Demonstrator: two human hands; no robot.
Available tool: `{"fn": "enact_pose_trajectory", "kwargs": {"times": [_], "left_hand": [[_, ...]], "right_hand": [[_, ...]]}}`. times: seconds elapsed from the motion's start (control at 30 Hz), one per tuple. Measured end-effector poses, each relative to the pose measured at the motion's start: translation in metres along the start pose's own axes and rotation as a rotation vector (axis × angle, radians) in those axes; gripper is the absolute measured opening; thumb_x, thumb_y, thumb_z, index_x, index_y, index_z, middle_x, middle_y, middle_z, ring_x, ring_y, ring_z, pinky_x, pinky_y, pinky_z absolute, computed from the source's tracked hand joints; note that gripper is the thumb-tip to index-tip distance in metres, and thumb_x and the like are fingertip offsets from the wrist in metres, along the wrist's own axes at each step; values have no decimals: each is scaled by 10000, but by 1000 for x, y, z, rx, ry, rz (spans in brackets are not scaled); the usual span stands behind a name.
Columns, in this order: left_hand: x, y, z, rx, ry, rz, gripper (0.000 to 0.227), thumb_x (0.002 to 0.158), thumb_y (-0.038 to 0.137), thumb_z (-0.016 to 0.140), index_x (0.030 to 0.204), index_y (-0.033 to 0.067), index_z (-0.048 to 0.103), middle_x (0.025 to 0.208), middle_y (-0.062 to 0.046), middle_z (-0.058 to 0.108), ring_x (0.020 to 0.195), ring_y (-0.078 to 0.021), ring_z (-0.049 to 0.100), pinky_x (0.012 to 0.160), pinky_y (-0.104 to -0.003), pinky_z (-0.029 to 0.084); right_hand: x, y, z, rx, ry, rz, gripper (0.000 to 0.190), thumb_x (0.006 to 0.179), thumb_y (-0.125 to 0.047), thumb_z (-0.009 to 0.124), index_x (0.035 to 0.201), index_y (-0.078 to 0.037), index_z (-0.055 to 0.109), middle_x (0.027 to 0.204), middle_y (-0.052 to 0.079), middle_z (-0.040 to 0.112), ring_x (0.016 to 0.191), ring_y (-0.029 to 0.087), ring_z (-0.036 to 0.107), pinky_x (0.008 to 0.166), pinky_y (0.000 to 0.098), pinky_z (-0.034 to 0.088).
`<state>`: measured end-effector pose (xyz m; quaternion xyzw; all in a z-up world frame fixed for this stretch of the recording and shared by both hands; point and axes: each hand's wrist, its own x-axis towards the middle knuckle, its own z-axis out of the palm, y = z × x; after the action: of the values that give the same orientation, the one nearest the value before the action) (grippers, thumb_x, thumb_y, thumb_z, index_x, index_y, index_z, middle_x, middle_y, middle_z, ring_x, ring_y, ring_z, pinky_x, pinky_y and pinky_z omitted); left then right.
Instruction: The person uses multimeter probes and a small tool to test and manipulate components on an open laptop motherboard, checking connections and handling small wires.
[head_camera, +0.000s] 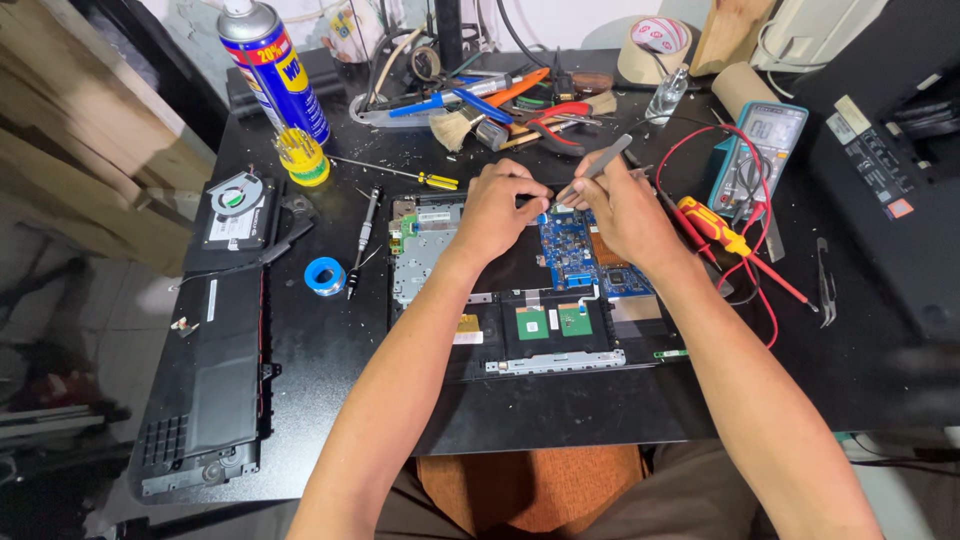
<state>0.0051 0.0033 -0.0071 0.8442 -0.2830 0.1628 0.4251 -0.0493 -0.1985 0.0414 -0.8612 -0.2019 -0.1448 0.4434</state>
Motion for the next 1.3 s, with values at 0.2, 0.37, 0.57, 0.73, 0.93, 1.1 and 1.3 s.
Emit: {"fn": "enact_pose_trajectory", "kwargs": {"times": [0.2, 0.37, 0.57, 0.73, 0.93, 1.1, 1.3], "left_hand": [[1, -1, -1, -23, -17, -7, 126, 816, 191, 823, 942, 181, 822, 1021, -15, 680, 1039, -263, 601, 924, -411, 428], [3, 0, -4, -62, -4, -13, 109, 839, 165, 797, 946, 154, 814, 1016, -48, 683, 1046, -278, 619, 918, -415, 453], [15, 14, -24, -217, 82, 2, 115, 897, 129, 742, 993, 85, 787, 1017, -107, 712, 1039, -284, 678, 958, -395, 511], [16, 29, -57, -226, 48, 44, 129, 884, 111, 732, 999, 65, 767, 1028, -117, 723, 1038, -297, 684, 942, -400, 512], [-23, 20, -75, 234, -151, 33, 147, 772, 122, 801, 914, 89, 783, 1025, -118, 688, 1013, -359, 618, 885, -475, 467], [-46, 3, -94, 288, -121, 57, 188, 801, 150, 790, 969, 81, 746, 1084, -109, 661, 1115, -341, 599, 917, -454, 473], [-56, -2, -87, 330, -26, 104, 160, 880, 167, 731, 1033, 120, 730, 1177, -122, 636, 1158, -348, 569, 927, -493, 429]], "right_hand": [[1, 5, 1, 146, 18, 92, 142, 1080, -71, 529, 1172, 18, 467, 977, 163, 730, 945, 221, 762, 806, 342, 641], [0, 10, 1, 201, 4, 119, 165, 1080, -71, 508, 1206, 9, 439, 987, 174, 715, 949, 224, 766, 821, 346, 644], [-2, 21, -7, 390, 84, 109, 150, 1111, -92, 485, 1219, -9, 424, 1091, 181, 694, 1016, 227, 740, 884, 350, 629], [-5, 22, -9, 524, 58, 145, 175, 1085, -109, 503, 1225, -29, 434, 1089, 149, 705, 991, 201, 732, 859, 332, 609], [-9, 20, 2, 398, 8, 109, 203, 1062, -107, 600, 1223, 3, 547, 1046, 129, 667, 975, 207, 711, 838, 334, 602], [-10, 7, 7, 422, -42, 194, 221, 1041, -117, 585, 1231, -5, 588, 1059, 111, 707, 968, 180, 737, 840, 320, 613], [-9, -5, 12, 238, -106, 45, 217, 1083, -112, 542, 1181, 26, 680, 1269, 95, 702, 1016, 179, 721, 878, 316, 590]]}}
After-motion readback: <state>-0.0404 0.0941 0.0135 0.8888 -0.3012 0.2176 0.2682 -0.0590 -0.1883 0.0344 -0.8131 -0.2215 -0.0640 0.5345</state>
